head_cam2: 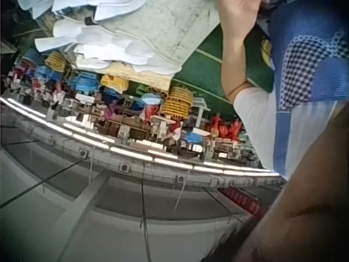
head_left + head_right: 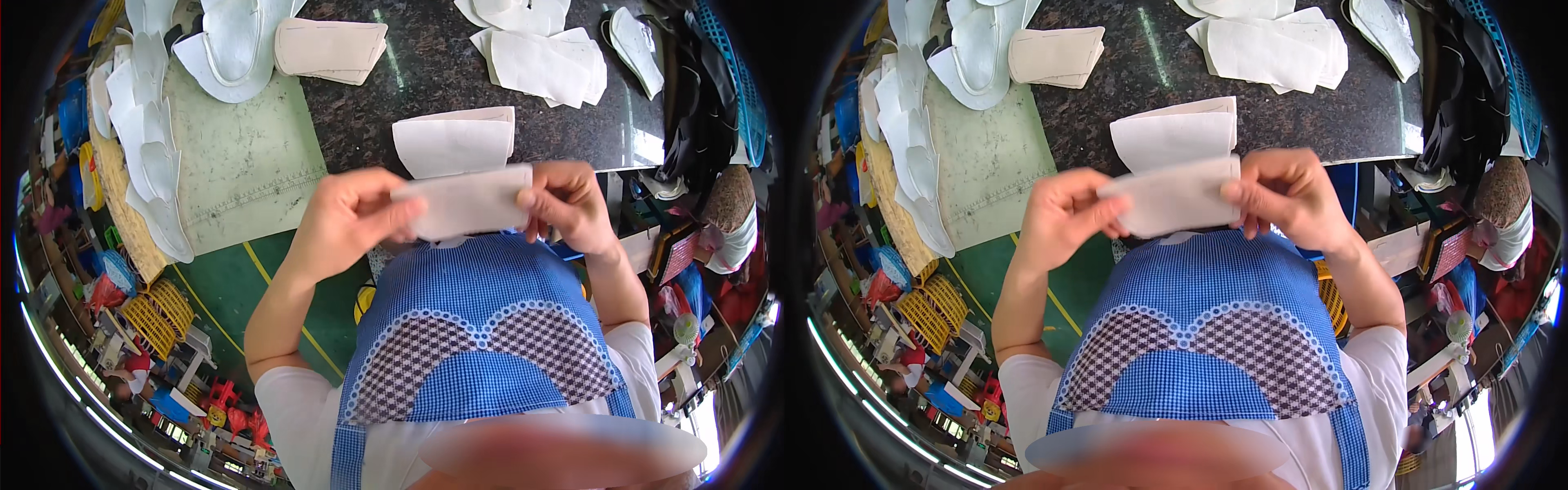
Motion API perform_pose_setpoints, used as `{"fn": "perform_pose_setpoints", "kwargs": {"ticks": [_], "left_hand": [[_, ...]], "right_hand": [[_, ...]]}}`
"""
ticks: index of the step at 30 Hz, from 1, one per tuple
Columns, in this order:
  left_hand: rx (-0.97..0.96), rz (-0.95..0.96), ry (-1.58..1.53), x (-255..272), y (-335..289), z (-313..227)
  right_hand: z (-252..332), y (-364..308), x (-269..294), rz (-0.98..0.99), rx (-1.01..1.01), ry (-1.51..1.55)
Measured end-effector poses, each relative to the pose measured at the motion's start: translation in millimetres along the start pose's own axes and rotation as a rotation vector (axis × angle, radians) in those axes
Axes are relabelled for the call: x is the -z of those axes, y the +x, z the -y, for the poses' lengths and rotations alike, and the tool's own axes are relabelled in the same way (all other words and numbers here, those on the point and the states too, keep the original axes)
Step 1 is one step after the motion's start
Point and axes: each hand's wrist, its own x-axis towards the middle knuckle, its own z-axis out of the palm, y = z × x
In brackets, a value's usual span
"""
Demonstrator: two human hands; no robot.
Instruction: Sorting and stacking various cut shoe components on a workbench.
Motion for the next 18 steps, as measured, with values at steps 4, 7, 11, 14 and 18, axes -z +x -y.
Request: {"fn": "perform_pose_setpoints", "kwargs": {"ticks": [4,7,11,14,18], "left_hand": [[-0.01,-0.228,0.1,0.4,29.4,0.6],[-0.064,-0.313,0.292,-4.1,37.4,7.2],[-0.085,-0.333,0.31,-5.6,39.0,11.0],[-0.105,-0.334,0.335,-5.6,39.4,12.1],[-0.013,-0.34,0.387,-6.5,40.7,4.6]], "right_hand": [[-4.9,24.8,-5.6,-0.199,0.077,-0.211],[-11.3,32.9,-6.1,-0.218,0.174,-0.633],[-8.9,33.6,-6.4,-0.239,0.114,-0.602],[-8.4,34.6,-5.4,-0.229,0.102,-0.552],[-6.1,36.3,-6.1,-0.236,0.062,-0.525]]}}
